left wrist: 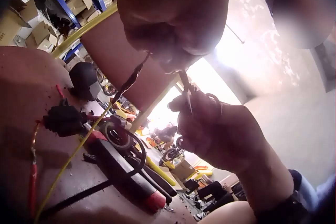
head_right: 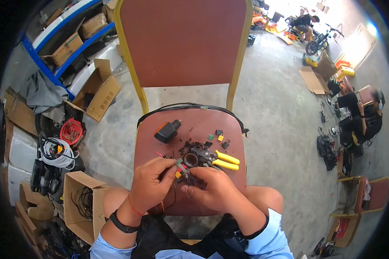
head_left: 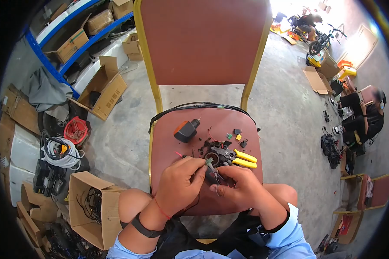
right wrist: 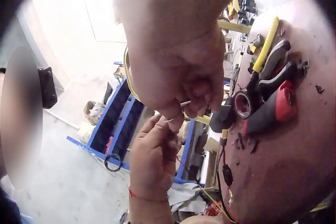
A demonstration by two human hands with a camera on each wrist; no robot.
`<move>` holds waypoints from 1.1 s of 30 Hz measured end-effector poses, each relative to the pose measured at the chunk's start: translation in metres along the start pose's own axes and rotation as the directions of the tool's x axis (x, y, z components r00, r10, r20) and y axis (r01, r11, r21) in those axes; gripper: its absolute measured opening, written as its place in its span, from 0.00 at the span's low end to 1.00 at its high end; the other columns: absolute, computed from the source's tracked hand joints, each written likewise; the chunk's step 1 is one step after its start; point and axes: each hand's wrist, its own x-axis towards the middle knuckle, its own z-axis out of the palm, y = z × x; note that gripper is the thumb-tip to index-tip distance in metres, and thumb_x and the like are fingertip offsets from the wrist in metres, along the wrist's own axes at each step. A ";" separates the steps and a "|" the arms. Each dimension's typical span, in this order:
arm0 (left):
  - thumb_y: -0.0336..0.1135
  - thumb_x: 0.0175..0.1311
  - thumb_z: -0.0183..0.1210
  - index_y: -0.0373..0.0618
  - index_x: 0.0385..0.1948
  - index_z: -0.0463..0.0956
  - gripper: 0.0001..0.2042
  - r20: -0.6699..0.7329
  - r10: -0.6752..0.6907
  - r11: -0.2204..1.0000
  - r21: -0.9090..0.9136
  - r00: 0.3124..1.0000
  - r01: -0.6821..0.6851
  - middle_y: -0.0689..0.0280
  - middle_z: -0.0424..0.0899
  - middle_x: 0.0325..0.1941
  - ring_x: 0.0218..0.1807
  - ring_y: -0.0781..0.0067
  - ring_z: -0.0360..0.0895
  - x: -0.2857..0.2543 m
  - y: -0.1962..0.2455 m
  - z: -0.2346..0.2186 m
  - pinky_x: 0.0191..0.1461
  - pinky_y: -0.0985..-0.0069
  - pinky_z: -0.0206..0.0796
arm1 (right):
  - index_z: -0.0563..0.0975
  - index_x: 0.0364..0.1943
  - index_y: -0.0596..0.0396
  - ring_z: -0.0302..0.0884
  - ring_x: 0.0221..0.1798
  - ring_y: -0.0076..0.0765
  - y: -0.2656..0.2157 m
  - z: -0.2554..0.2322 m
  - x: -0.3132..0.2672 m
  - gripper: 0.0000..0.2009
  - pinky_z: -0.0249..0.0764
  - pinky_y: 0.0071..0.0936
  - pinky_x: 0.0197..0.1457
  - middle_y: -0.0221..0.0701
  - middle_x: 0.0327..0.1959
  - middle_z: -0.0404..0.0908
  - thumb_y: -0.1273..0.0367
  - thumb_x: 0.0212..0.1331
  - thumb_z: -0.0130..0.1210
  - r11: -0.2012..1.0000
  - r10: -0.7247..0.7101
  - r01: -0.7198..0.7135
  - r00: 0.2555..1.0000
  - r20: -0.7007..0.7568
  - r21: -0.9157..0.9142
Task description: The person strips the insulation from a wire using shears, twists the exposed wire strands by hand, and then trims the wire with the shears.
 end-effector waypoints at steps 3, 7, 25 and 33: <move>0.26 0.62 0.63 0.40 0.40 0.82 0.06 0.035 0.040 0.999 0.020 0.999 -0.041 0.57 0.83 0.33 0.34 0.52 0.82 0.000 0.000 -0.001 0.37 0.64 0.73 | 0.81 0.51 0.61 0.80 0.36 0.43 0.008 0.002 0.001 0.24 0.76 0.36 0.42 0.41 0.36 0.83 0.60 0.56 0.72 0.991 -0.112 0.109 0.993 -0.034 -0.073; 0.25 0.61 0.64 0.39 0.39 0.83 0.06 0.070 0.040 0.999 0.026 0.997 -0.042 0.56 0.85 0.34 0.34 0.54 0.83 0.000 0.003 -0.001 0.37 0.66 0.73 | 0.81 0.50 0.62 0.80 0.37 0.42 0.005 -0.001 0.001 0.26 0.76 0.36 0.41 0.41 0.35 0.82 0.57 0.54 0.74 0.995 -0.088 0.087 0.996 -0.010 -0.056; 0.26 0.64 0.63 0.38 0.42 0.82 0.07 0.087 0.001 0.996 -0.090 0.996 0.007 0.55 0.85 0.37 0.37 0.53 0.83 0.001 -0.003 -0.002 0.39 0.66 0.74 | 0.81 0.42 0.59 0.81 0.33 0.51 -0.006 -0.004 -0.003 0.16 0.73 0.41 0.38 0.46 0.29 0.81 0.62 0.58 0.69 0.992 0.003 -0.001 1.000 0.015 -0.123; 0.28 0.67 0.64 0.36 0.39 0.83 0.05 0.041 -0.055 0.991 -0.124 0.998 0.060 0.59 0.86 0.33 0.34 0.71 0.83 0.001 -0.006 0.000 0.36 0.74 0.72 | 0.80 0.53 0.63 0.81 0.43 0.27 0.017 0.008 -0.001 0.17 0.76 0.29 0.46 0.33 0.40 0.85 0.68 0.65 0.66 0.861 0.114 -0.189 0.977 0.182 0.472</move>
